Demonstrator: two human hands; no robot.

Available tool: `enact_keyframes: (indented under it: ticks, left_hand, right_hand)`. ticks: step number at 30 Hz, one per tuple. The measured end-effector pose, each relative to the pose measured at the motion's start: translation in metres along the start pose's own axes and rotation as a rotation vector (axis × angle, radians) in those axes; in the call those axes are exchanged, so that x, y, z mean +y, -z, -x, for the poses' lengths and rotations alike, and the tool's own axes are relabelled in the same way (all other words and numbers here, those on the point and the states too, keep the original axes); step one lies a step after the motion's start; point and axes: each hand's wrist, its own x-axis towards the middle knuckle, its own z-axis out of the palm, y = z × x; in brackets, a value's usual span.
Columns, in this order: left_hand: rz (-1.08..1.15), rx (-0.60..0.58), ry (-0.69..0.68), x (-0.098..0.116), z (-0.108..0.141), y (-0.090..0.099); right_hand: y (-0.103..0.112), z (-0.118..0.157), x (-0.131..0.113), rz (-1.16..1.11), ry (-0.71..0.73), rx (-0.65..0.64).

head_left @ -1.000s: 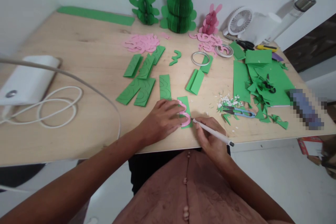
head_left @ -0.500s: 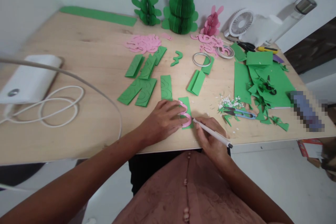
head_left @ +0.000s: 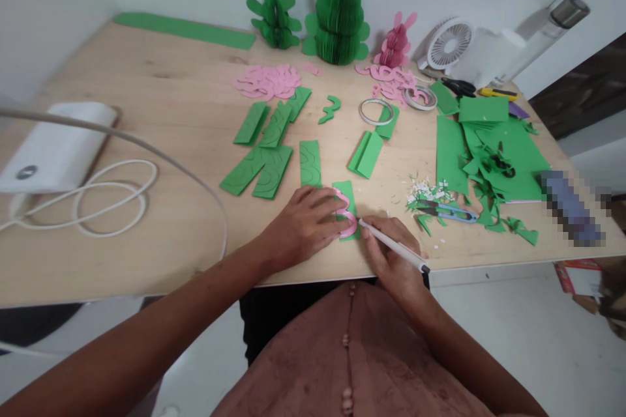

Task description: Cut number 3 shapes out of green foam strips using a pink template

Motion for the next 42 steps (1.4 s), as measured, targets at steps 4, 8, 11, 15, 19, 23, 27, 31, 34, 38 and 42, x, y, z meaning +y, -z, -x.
enact_keyframes:
  ticks: [4, 8, 11, 15, 19, 23, 27, 31, 34, 38, 42]
  left_hand:
    - [0.001, 0.002, -0.002, 0.0, 0.0, 0.0]
    - [-0.006, -0.002, 0.005, 0.001, 0.0, 0.0]
    - [-0.004, 0.004, 0.001, 0.001, -0.001, 0.0]
    - [0.002, 0.016, -0.007, 0.001, 0.0, 0.0]
    - [-0.003, 0.019, -0.001, 0.001, 0.0, -0.001]
    - [0.001, 0.015, 0.0, 0.001, 0.0, -0.001]
    - [0.007, 0.008, -0.004, 0.001, 0.0, 0.0]
    - [0.017, -0.006, 0.007, 0.001, 0.0, 0.0]
    - [0.018, -0.002, 0.004, 0.001, 0.0, 0.0]
    - [0.019, -0.015, 0.006, 0.0, 0.0, -0.001]
    - [0.016, -0.016, 0.01, 0.001, 0.0, -0.001]
  right_hand:
    - [-0.001, -0.001, 0.0, -0.002, 0.002, 0.003]
    - [-0.001, -0.003, 0.0, 0.005, 0.018, -0.006]
    - [-0.002, -0.004, 0.001, 0.01, 0.026, -0.007]
    - [-0.002, -0.005, 0.002, 0.011, 0.029, -0.011]
    - [-0.004, -0.007, 0.001, -0.003, 0.045, -0.009]
    - [-0.006, -0.01, 0.001, -0.03, 0.033, -0.003]
    - [-0.005, -0.009, 0.005, -0.131, -0.038, 0.044]
    - [0.003, 0.0, 0.009, -0.157, -0.107, 0.072]
    - [0.008, 0.006, 0.007, -0.143, -0.13, 0.053]
    - [0.009, 0.011, 0.002, -0.166, -0.114, 0.045]
    - [0.006, 0.011, 0.002, -0.158, -0.086, 0.041]
